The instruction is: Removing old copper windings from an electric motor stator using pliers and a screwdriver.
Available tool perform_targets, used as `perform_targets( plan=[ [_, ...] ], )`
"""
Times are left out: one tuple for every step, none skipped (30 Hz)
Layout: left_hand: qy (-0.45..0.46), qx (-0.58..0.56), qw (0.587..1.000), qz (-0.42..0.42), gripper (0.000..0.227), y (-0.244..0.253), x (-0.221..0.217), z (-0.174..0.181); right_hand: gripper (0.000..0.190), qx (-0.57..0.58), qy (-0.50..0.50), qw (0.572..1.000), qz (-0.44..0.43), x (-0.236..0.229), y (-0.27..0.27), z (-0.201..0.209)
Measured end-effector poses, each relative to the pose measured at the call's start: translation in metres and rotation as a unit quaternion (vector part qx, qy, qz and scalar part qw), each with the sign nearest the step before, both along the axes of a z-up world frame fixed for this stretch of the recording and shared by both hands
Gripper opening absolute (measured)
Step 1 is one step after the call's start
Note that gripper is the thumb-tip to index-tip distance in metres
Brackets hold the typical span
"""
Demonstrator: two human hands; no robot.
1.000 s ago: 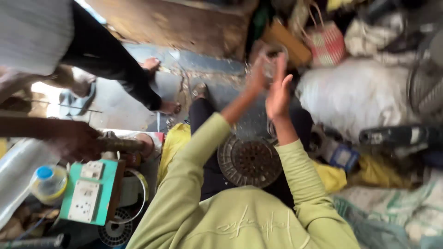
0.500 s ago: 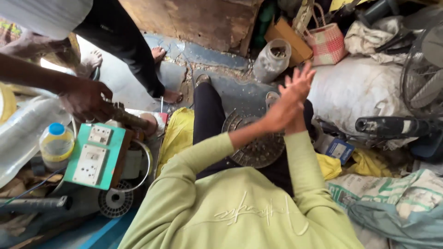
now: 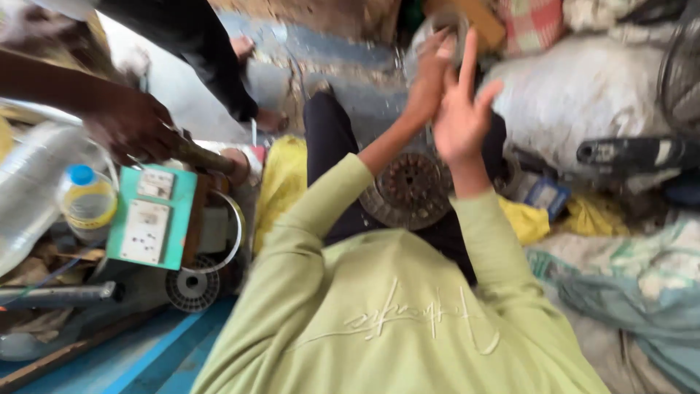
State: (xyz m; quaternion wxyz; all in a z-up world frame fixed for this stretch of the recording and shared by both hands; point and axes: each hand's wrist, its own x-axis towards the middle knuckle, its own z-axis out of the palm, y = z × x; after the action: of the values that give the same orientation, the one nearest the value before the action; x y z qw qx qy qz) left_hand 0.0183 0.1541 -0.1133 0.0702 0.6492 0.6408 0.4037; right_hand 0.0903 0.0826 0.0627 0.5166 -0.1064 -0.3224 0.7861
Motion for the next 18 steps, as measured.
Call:
perform_targets(
  plan=[
    [-0.178, -0.02, 0.979, -0.095, 0.054, -0.015, 0.013, 0.026, 0.081, 0.006, 0.001, 1.0, 0.013, 0.002, -0.004, 0.003],
    [-0.358, -0.048, 0.914, -0.184, 0.057, -0.039, 0.028, 0.048, 0.076, 0.001, -0.004, 1.0, 0.02, 0.002, -0.018, 0.002],
    [-0.374, -0.071, 0.906, -0.184, 0.057, -0.064, 0.029, 0.057, 0.07, -0.004, -0.008, 1.0, 0.027, 0.007, -0.017, -0.014],
    [-0.38, -0.088, 0.904, -0.174, 0.053, -0.084, 0.041, 0.066, 0.066, -0.01, -0.006, 0.999, 0.037, 0.02, -0.019, -0.032],
    [-0.385, -0.106, 0.902, -0.164, 0.049, -0.103, 0.054, 0.077, 0.062, -0.017, -0.004, 0.999, 0.046, 0.035, -0.02, -0.048],
    [-0.387, -0.108, 0.902, -0.157, 0.046, -0.109, 0.048, 0.06, 0.059, -0.007, 0.0, 0.998, 0.059, 0.041, -0.016, -0.061],
    [-0.388, -0.11, 0.903, -0.149, 0.043, -0.112, 0.039, 0.048, 0.057, 0.003, 0.003, 0.997, 0.072, 0.044, -0.008, -0.07],
    [-0.388, -0.12, 0.904, -0.136, 0.039, -0.122, 0.03, 0.037, 0.055, 0.005, 0.011, 0.996, 0.086, 0.045, -0.002, -0.079],
    [-0.387, -0.13, 0.905, -0.123, 0.036, -0.14, 0.009, 0.027, 0.055, -0.013, 0.01, 0.996, 0.085, 0.061, -0.023, -0.064],
    [-0.385, -0.128, 0.907, -0.111, 0.033, -0.147, -0.015, 0.021, 0.059, -0.008, 0.001, 0.996, 0.086, 0.074, -0.031, -0.045],
    [-0.383, -0.127, 0.91, -0.099, 0.03, -0.152, -0.042, 0.017, 0.064, -0.003, -0.007, 0.996, 0.086, 0.086, -0.037, -0.025],
    [-0.372, -0.12, 0.916, -0.09, 0.027, -0.155, -0.072, 0.017, 0.064, -0.001, -0.001, 0.996, 0.089, 0.107, -0.037, -0.04],
    [-0.361, -0.112, 0.922, -0.081, 0.025, -0.151, -0.105, 0.018, 0.068, 0.001, -0.077, 0.997, -0.014, 0.128, -0.037, -0.056],
    [-0.361, -0.12, 0.922, -0.071, 0.023, -0.158, -0.129, 0.019, 0.073, -0.018, -0.167, 0.979, -0.116, 0.159, -0.054, -0.069],
    [-0.361, -0.128, 0.922, -0.062, 0.022, -0.174, -0.14, 0.01, 0.073, -0.033, -0.174, 0.977, -0.116, 0.165, -0.072, -0.071],
    [-0.357, -0.128, 0.924, -0.052, 0.021, -0.179, -0.156, 0.003, 0.077, -0.032, -0.277, 0.946, -0.163, 0.168, -0.079, -0.073],
    [-0.352, -0.127, 0.926, -0.043, 0.021, -0.184, -0.172, -0.004, 0.083, -0.028, -0.375, 0.903, -0.208, 0.17, -0.087, -0.075],
    [-0.348, -0.127, 0.928, -0.032, 0.022, -0.194, -0.175, -0.004, 0.083, -0.034, -0.378, 0.902, -0.204, 0.17, -0.097, -0.082]
  ],
)
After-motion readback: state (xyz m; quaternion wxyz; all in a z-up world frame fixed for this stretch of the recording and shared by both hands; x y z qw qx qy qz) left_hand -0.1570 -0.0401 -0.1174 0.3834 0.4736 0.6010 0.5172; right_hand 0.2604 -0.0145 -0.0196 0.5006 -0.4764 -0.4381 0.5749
